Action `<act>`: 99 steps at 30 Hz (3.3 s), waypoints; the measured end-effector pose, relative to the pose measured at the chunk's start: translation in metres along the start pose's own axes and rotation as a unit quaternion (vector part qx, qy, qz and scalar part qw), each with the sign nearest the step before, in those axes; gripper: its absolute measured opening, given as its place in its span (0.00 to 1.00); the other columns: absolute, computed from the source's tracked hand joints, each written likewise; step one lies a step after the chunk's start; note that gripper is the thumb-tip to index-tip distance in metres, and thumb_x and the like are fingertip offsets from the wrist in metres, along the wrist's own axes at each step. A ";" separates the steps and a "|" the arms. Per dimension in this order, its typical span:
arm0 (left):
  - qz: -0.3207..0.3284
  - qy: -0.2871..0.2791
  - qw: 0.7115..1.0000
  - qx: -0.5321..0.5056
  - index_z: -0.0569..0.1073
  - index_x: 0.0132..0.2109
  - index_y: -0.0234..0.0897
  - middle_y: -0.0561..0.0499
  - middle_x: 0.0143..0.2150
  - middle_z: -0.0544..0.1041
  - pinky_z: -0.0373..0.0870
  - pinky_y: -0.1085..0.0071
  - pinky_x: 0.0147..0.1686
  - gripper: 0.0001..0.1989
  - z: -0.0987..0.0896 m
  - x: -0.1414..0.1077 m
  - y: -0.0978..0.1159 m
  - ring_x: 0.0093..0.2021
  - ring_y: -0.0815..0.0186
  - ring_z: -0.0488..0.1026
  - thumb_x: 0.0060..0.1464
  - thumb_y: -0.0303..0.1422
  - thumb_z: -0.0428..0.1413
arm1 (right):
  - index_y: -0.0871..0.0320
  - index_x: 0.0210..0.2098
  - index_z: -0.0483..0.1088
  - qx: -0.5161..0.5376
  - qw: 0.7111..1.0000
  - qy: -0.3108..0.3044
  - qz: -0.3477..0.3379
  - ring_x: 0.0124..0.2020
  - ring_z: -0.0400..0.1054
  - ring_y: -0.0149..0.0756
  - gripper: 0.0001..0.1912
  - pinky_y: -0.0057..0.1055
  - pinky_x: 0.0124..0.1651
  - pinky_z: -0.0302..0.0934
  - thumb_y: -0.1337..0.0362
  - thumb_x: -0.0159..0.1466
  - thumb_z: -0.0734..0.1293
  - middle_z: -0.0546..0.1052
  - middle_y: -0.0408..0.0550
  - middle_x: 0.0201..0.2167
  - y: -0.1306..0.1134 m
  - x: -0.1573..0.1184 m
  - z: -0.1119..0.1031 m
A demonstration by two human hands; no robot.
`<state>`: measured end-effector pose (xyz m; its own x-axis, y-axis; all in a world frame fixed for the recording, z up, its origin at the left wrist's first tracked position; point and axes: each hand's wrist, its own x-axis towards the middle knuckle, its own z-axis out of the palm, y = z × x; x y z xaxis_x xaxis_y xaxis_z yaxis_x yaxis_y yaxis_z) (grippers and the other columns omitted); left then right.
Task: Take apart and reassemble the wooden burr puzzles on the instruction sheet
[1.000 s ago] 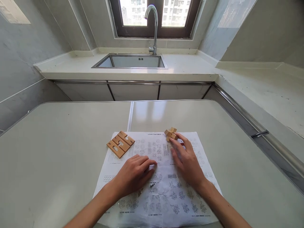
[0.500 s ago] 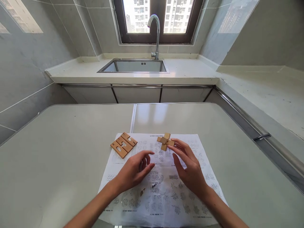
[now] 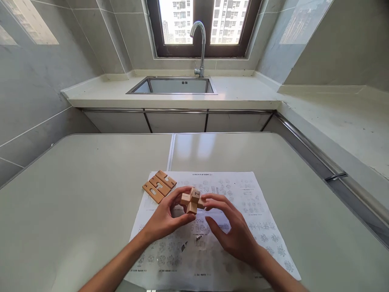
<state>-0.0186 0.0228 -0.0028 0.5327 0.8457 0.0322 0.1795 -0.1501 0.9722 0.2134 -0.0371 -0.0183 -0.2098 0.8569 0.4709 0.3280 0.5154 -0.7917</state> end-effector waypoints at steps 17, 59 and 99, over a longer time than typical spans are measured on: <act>0.023 -0.069 0.996 0.053 0.70 0.67 0.48 0.43 0.65 0.77 0.75 0.52 0.62 0.40 -0.002 0.001 0.005 0.62 0.50 0.76 0.49 0.35 0.74 | 0.56 0.48 0.72 0.236 0.944 -0.132 0.187 0.37 0.78 0.39 0.10 0.37 0.45 0.74 0.57 0.75 0.64 0.81 0.47 0.36 0.004 0.011 -0.011; 0.147 -0.024 0.976 0.161 0.69 0.63 0.49 0.52 0.49 0.81 0.76 0.66 0.46 0.39 0.008 -0.001 0.002 0.44 0.62 0.73 0.47 0.24 0.72 | 0.55 0.38 0.69 0.142 0.961 -0.133 0.195 0.30 0.61 0.35 0.09 0.31 0.34 0.57 0.58 0.73 0.64 0.71 0.43 0.31 0.000 0.003 -0.001; -0.010 -0.002 0.999 0.048 0.68 0.67 0.45 0.46 0.52 0.82 0.79 0.58 0.53 0.33 0.025 -0.011 0.013 0.51 0.52 0.81 0.56 0.40 0.66 | 0.55 0.32 0.62 0.250 0.938 -0.125 0.205 0.29 0.59 0.33 0.21 0.32 0.35 0.54 0.50 0.78 0.57 0.66 0.41 0.28 -0.003 0.006 -0.001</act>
<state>-0.0011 -0.0009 0.0041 0.5312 0.8472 0.0111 0.2687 -0.1809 0.9461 0.2117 -0.0341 -0.0127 -0.3912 0.9198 0.0307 -0.0319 0.0198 -0.9993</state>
